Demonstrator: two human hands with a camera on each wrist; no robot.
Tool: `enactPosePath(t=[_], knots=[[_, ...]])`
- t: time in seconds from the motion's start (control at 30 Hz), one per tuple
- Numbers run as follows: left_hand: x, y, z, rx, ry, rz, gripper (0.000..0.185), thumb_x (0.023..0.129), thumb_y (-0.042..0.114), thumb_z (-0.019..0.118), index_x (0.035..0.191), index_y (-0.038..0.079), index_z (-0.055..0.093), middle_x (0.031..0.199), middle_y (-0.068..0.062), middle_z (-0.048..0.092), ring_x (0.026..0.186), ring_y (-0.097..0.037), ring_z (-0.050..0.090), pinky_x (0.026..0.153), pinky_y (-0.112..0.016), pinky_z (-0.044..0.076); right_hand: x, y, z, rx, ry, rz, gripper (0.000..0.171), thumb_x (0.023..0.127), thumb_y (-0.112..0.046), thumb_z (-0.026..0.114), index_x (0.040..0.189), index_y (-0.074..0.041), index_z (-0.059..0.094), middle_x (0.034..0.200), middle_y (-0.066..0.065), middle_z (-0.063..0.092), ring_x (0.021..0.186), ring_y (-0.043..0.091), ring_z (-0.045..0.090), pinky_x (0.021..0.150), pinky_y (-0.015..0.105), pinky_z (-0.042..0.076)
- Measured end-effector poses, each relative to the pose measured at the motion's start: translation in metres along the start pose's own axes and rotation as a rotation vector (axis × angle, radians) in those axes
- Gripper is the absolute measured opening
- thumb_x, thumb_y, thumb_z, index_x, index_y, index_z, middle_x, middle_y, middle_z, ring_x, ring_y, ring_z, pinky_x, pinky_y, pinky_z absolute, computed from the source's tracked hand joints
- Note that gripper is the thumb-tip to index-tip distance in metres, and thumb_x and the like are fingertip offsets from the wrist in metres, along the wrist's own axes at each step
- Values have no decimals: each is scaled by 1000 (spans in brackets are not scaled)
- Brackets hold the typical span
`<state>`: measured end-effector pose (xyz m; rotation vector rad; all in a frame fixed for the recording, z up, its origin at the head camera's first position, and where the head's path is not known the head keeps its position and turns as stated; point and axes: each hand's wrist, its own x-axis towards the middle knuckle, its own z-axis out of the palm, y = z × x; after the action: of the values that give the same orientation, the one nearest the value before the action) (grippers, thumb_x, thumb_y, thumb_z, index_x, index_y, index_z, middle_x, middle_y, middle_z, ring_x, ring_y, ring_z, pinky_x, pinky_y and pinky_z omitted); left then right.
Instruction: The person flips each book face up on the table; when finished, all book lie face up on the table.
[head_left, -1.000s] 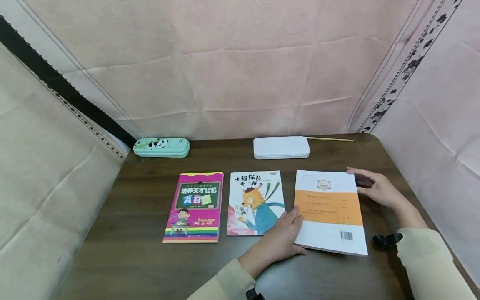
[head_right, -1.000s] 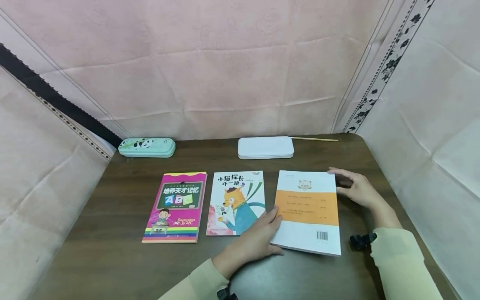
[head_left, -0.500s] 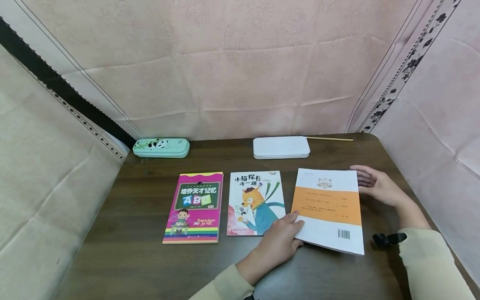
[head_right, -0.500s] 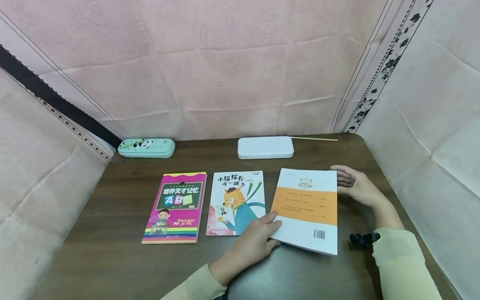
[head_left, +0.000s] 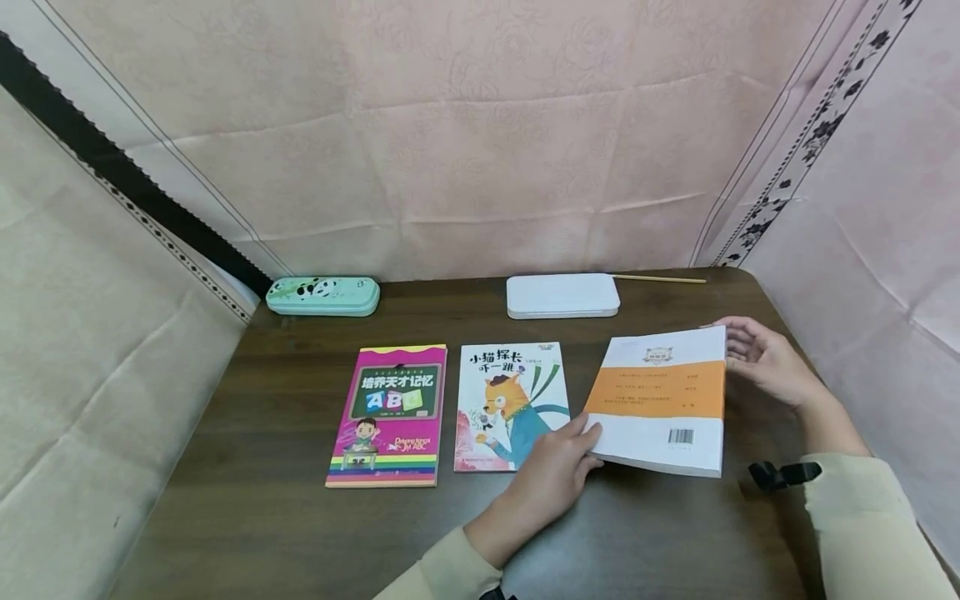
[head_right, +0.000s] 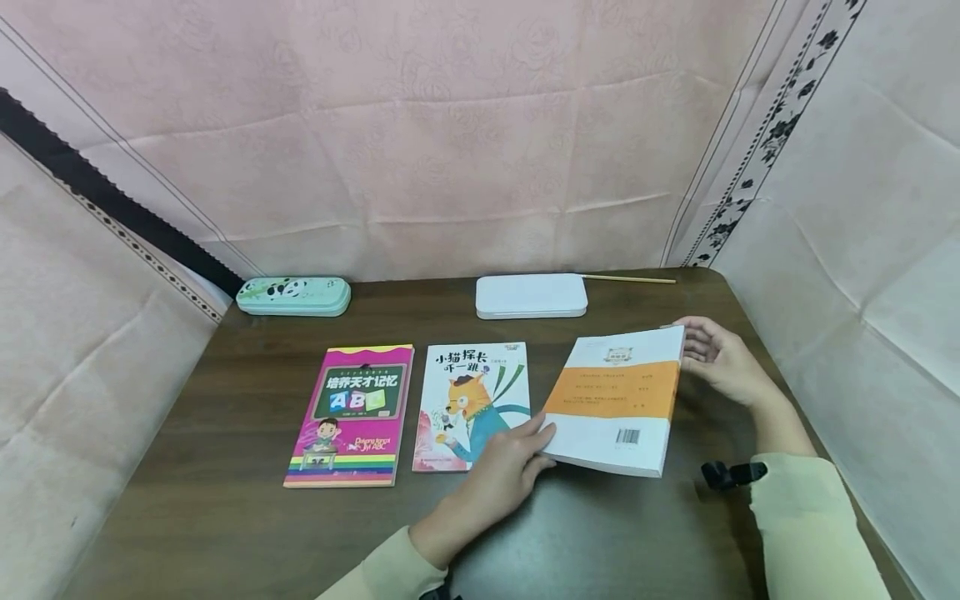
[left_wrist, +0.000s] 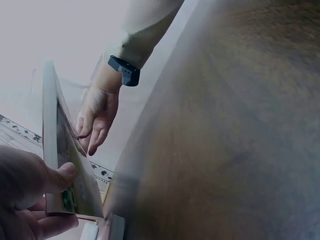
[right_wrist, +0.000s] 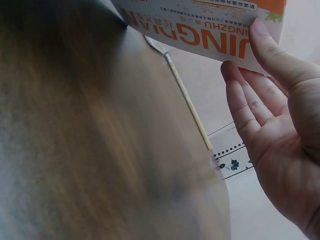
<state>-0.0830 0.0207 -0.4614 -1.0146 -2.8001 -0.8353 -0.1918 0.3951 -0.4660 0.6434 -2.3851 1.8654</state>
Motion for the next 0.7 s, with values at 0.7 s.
enactPosePath(t=[0.7], knots=[[-3, -5, -20, -128, 279, 67, 40, 97, 12, 70, 135, 6, 65, 130, -8, 68, 116, -15, 66, 96, -27, 53, 23, -39, 10, 18, 164, -142, 36, 89, 23, 60, 120, 6, 62, 110, -2, 76, 90, 5, 72, 78, 15, 55]])
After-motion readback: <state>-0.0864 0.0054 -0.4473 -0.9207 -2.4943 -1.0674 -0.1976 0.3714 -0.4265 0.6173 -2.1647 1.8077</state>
